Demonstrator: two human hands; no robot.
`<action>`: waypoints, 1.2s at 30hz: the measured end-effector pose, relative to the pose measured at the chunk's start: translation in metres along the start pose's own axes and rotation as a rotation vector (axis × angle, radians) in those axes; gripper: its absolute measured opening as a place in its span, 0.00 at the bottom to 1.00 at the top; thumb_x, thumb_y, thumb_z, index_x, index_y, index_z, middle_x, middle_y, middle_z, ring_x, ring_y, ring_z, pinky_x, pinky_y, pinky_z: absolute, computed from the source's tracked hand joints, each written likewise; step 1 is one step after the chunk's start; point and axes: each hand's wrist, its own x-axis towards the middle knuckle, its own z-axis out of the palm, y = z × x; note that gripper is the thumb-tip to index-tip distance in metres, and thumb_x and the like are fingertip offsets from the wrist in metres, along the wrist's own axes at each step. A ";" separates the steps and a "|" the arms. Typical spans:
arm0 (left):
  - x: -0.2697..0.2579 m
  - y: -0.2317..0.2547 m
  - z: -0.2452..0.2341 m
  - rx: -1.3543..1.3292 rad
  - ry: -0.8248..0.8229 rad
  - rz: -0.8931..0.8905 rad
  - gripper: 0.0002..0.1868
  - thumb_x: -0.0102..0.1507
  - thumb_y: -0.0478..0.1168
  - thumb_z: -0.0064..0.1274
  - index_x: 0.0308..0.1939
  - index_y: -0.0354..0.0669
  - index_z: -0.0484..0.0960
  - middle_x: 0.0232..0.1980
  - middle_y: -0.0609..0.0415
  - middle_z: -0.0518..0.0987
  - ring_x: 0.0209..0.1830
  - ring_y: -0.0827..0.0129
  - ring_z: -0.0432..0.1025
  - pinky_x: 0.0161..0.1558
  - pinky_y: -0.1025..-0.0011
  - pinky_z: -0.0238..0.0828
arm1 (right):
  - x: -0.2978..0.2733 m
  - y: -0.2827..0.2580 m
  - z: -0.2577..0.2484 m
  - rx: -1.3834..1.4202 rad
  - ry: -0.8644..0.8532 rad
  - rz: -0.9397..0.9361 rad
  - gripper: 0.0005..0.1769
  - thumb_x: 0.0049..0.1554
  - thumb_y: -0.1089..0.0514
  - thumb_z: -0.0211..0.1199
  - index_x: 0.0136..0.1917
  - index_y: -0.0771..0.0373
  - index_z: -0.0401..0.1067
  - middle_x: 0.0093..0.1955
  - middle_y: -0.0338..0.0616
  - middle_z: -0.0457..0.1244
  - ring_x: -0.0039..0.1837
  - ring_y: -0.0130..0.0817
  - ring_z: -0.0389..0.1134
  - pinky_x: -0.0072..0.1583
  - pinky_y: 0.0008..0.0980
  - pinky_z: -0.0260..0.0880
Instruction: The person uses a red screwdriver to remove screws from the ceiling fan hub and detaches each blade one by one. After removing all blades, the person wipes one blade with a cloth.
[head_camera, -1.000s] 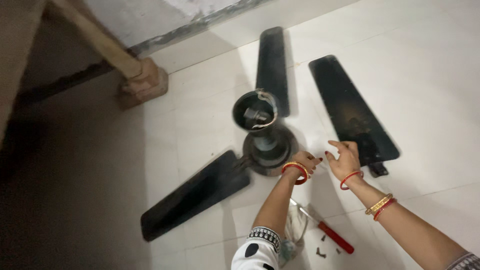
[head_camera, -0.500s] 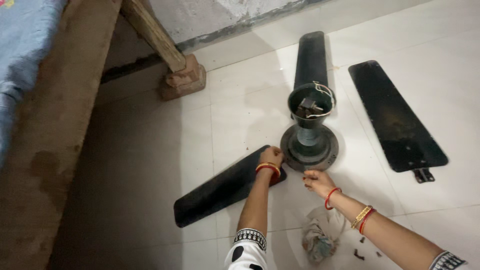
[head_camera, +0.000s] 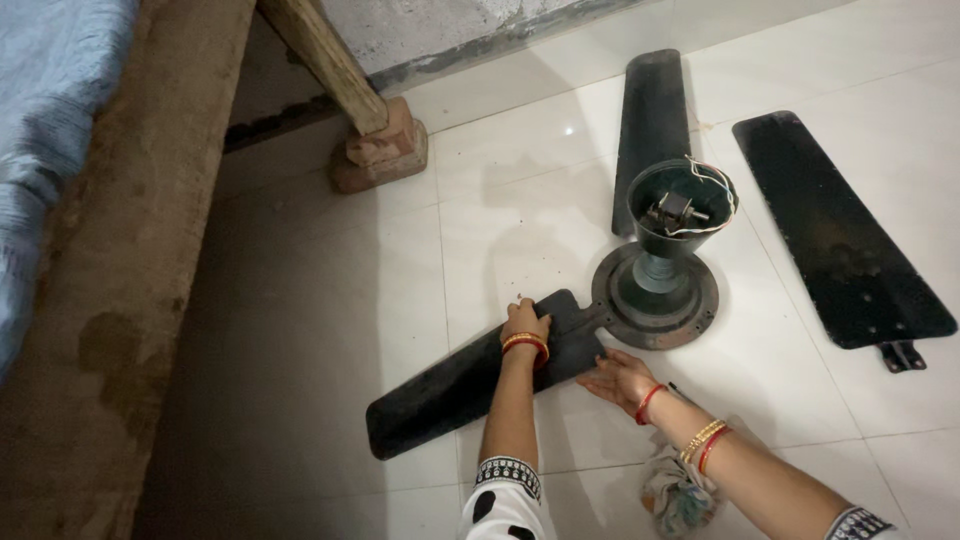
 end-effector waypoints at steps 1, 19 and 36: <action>0.000 -0.001 0.000 0.001 0.013 0.010 0.29 0.63 0.50 0.61 0.65 0.48 0.71 0.68 0.42 0.68 0.64 0.46 0.71 0.61 0.54 0.70 | 0.001 0.000 0.003 0.013 0.034 0.024 0.36 0.64 0.66 0.43 0.82 0.59 0.39 0.77 0.47 0.49 0.68 0.59 0.67 0.68 0.47 0.69; -0.082 0.081 -0.067 0.144 0.002 0.223 0.23 0.52 0.59 0.69 0.42 0.51 0.90 0.46 0.51 0.86 0.49 0.56 0.80 0.51 0.59 0.76 | -0.031 -0.017 -0.073 -0.100 -0.240 -0.087 0.23 0.59 0.67 0.58 0.67 0.67 0.60 0.66 0.58 0.61 0.66 0.58 0.68 0.69 0.48 0.71; -0.224 0.264 -0.013 0.031 0.029 0.774 0.16 0.57 0.53 0.64 0.37 0.46 0.85 0.38 0.43 0.84 0.40 0.48 0.80 0.42 0.53 0.75 | -0.116 -0.160 -0.310 -0.332 -0.306 -0.438 0.10 0.57 0.69 0.60 0.54 0.71 0.72 0.54 0.52 0.69 0.61 0.52 0.73 0.66 0.53 0.70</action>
